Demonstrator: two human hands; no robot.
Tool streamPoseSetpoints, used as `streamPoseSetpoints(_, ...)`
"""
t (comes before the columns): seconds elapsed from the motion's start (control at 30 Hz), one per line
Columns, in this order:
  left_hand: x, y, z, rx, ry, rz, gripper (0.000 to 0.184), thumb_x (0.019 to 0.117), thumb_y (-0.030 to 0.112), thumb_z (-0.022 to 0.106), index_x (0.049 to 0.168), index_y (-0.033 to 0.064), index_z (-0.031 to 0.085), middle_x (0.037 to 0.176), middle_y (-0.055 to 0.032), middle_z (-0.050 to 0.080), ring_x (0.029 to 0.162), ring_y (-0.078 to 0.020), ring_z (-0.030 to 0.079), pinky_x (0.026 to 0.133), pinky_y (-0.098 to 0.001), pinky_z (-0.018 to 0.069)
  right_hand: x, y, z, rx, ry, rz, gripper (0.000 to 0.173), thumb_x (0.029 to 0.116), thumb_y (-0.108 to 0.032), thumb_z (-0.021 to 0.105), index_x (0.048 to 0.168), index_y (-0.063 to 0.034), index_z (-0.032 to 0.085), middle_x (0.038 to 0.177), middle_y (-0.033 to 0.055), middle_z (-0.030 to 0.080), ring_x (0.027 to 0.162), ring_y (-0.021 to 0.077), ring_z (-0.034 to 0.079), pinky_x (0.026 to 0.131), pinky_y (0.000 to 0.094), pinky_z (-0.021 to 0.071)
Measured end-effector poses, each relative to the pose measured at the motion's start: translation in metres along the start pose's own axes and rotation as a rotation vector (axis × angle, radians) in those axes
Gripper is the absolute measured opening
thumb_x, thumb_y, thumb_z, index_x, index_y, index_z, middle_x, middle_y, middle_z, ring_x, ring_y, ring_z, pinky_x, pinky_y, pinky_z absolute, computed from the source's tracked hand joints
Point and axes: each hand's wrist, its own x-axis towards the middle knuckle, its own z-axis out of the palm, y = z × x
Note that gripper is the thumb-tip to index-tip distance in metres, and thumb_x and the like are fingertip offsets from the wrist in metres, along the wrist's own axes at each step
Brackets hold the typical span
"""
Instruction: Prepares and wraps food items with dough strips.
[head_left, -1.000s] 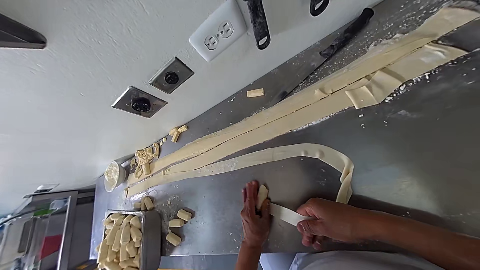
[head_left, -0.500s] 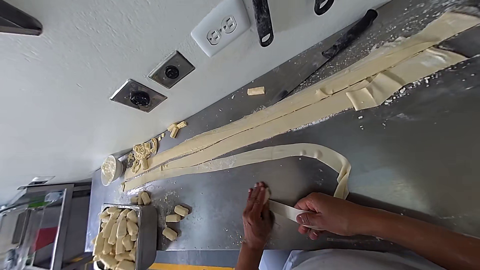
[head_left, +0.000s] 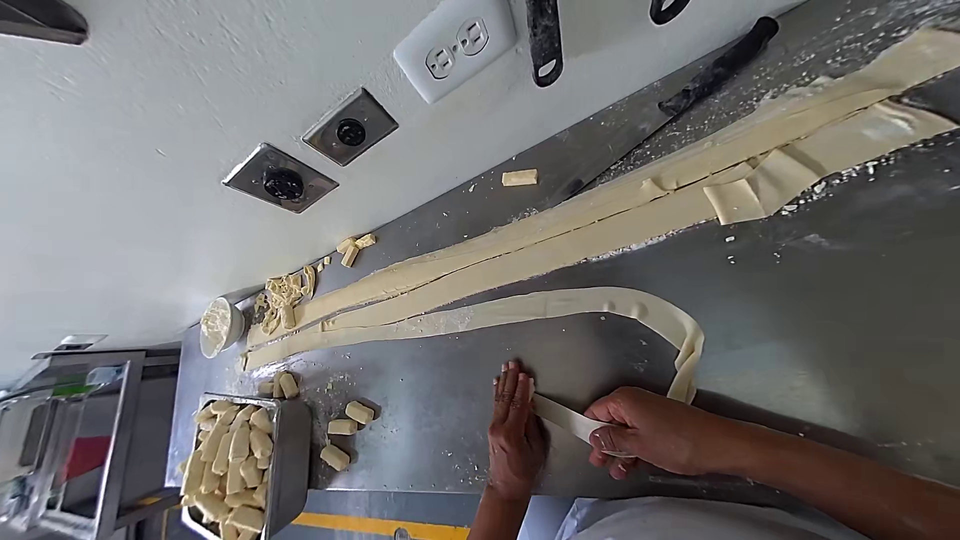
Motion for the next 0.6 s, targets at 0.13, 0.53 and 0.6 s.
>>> streamPoseSetpoints(0.13,-0.006,0.009,-0.005,-0.058,-0.071,0.013,0.032,0.0954,0.000,0.049,0.114,-0.0151,0.070,0.122,-0.0299,0.068,0.118,-0.0438,0.066,0.107,-0.0480,0.0495,0.005,-0.005,0.002,0.038,-0.112,0.023,0.018,0.1085,-0.014,0.051,0.114,0.0001,0.060,0.097,0.0070,0.073,0.081,0.0112,0.072,0.079,0.0285,0.0586)
streamPoseSetpoints(0.53,0.019,0.040,-0.051,-0.817,-0.063,-0.853,0.042,0.0944,-0.005,0.059,0.134,-0.0180,0.052,0.127,-0.0207,0.068,0.116,-0.0158,0.068,0.101,-0.0298,0.0543,0.036,-0.023,0.015,-0.279,0.026,-0.113,0.045,0.1051,-0.034,0.059,0.134,0.0000,0.058,0.113,0.0199,0.067,0.096,0.0288,0.067,0.089,0.0463,0.0532)
streamPoseSetpoints(0.6,0.027,0.039,-0.066,-0.939,-0.148,-0.995,0.045,0.0930,-0.005,0.060,0.136,-0.0136,0.051,0.122,-0.0135,0.070,0.107,-0.0124,0.069,0.095,-0.0296,0.0565,0.038,-0.037,0.014,-0.456,0.070,-0.169,0.041,0.1058,-0.034,0.058,0.123,0.0027,0.064,0.112,0.0230,0.066,0.107,0.0358,0.064,0.097,0.0525,0.0478)
